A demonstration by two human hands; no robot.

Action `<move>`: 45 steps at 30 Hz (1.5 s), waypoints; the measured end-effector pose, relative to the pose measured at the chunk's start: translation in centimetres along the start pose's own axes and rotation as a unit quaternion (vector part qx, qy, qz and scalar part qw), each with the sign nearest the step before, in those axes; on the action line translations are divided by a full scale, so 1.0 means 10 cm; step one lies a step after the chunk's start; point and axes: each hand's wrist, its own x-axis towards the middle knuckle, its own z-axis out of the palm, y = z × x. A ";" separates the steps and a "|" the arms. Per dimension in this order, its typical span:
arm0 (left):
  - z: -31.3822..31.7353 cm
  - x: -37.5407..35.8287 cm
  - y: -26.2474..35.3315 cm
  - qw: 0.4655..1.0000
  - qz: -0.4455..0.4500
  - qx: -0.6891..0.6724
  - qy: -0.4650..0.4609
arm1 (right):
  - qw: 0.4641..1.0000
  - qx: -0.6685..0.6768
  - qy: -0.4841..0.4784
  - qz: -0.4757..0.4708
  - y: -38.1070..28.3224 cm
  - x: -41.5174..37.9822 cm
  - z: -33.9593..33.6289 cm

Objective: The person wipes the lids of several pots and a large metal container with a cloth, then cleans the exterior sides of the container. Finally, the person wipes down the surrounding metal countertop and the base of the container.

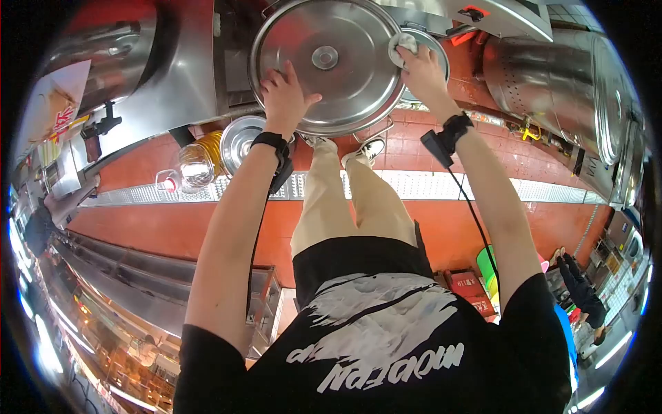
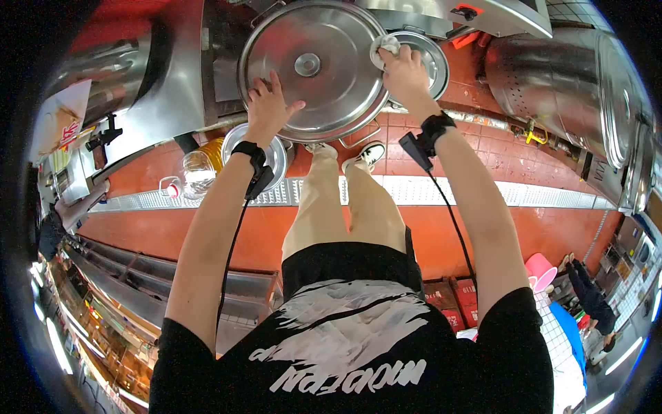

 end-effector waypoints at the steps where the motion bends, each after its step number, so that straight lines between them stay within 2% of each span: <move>1: 0.02 -0.02 -0.01 1.000 0.008 0.008 0.006 | 1.000 0.000 -0.008 -0.001 -0.12 0.00 0.01; 3: 0.03 -0.04 0.01 1.000 0.008 0.011 0.004 | 0.993 -0.034 -0.037 0.103 -0.34 -0.16 -0.05; 6: 0.02 0.01 0.02 1.000 0.007 0.028 0.013 | 0.984 -0.023 -0.095 0.147 -0.66 -0.56 -0.09; 10: -0.03 0.09 0.03 0.998 0.018 0.062 -0.003 | 0.989 0.011 -0.138 0.061 -1.16 -1.09 0.33; 11: -0.05 0.13 0.04 0.998 0.017 0.059 -0.002 | 0.985 0.012 -0.152 0.077 -1.52 -1.04 0.01; 12: -0.07 0.16 0.04 0.997 0.019 0.069 -0.026 | 0.974 0.038 -0.208 0.080 -1.66 -1.03 0.14; 14: -0.14 0.21 0.03 0.995 0.031 0.081 -0.058 | 0.970 0.054 -0.237 0.018 -2.01 -0.99 0.20; 16: -0.20 0.26 0.03 0.993 0.034 0.078 -0.077 | 0.974 0.127 -0.161 -0.096 -2.32 -0.96 0.31; 17: -0.22 0.29 0.03 0.992 0.036 0.077 -0.097 | 0.974 0.127 -0.162 -0.098 -2.47 -0.89 0.43; 19: -0.24 0.31 0.03 0.989 0.032 0.087 -0.111 | 0.974 0.129 0.041 -0.183 -2.71 -0.78 0.76; 20: -0.20 0.31 0.02 0.990 0.042 0.085 -0.102 | 0.974 0.133 0.038 -0.181 -2.76 -0.77 0.82; 21: -0.19 0.29 0.01 0.991 0.055 0.083 -0.092 | 0.949 0.303 -0.046 -0.069 -2.81 -0.72 0.82; 23: -0.20 0.27 0.01 0.989 0.059 0.092 -0.101 | 0.879 0.458 -0.121 0.056 -2.81 -0.64 0.73; 24: -0.19 0.30 0.01 0.989 0.053 0.089 -0.102 | 0.952 0.280 -0.088 -0.081 -2.67 -0.68 0.75; 25: -0.21 0.33 0.02 0.990 0.047 0.084 -0.101 | 0.972 0.082 -0.055 -0.213 -2.51 -0.70 0.70; 26: -0.24 0.37 0.03 0.987 0.047 0.084 -0.131 | 0.973 0.111 -0.050 -0.193 -2.37 -0.79 0.61; 29: -0.17 0.35 0.03 0.989 0.050 0.090 -0.106 | 0.976 0.137 -0.111 -0.126 -1.62 -1.07 0.46; 30: -0.26 0.33 0.04 0.988 0.041 0.089 -0.122 | 0.969 0.124 -0.195 -0.085 -1.38 -1.04 0.23; 31: -0.29 0.33 0.05 0.988 0.036 0.090 -0.121 | 0.979 0.138 -0.135 -0.067 -1.07 -1.12 0.32; 32: -0.31 0.33 0.06 0.989 0.030 0.087 -0.116 | 0.975 0.065 -0.210 -0.007 -0.88 -1.08 0.13; 33: -0.30 0.31 0.06 0.990 0.028 0.083 -0.114 | 0.977 0.002 -0.208 0.045 -0.65 -1.08 0.12; 34: -0.27 0.32 0.05 0.983 0.060 0.118 -0.127 | 0.972 0.049 -0.201 0.109 -0.33 -1.04 0.17; 35: -0.25 0.28 0.06 0.983 0.062 0.116 -0.131 | 0.969 0.054 -0.128 0.204 -0.19 -1.03 0.13; 36: -0.25 0.28 0.08 0.986 0.047 0.112 -0.114 | 0.974 -0.006 -0.050 0.221 -0.07 -0.95 0.12; 38: -0.27 0.28 0.04 0.989 0.023 0.110 -0.097 | 0.964 -0.015 0.006 0.267 0.03 -0.64 0.00; 39: -0.30 0.26 0.00 0.990 0.036 0.099 -0.089 | 0.965 -0.011 0.008 0.262 0.00 -0.45 -0.04; 41: -0.25 0.18 -0.09 0.992 0.046 0.087 -0.084 | 0.970 0.073 0.078 0.217 -0.11 -0.15 -0.10; 42: -0.15 0.13 -0.17 0.999 0.040 -0.036 -0.003 | 0.971 0.074 0.077 0.214 -0.19 0.00 -0.10; 43: -0.11 0.09 -0.25 0.984 0.033 -0.158 0.079 | 0.979 0.089 0.080 0.166 -0.27 0.15 -0.07; 44: -0.07 -0.01 -0.33 0.959 0.003 -0.262 0.106 | 0.984 0.104 0.082 0.119 -0.36 0.26 -0.05; 45: -0.05 -0.15 -0.45 0.959 -0.001 -0.264 0.104 | 0.985 0.104 0.078 0.117 -0.42 0.33 -0.01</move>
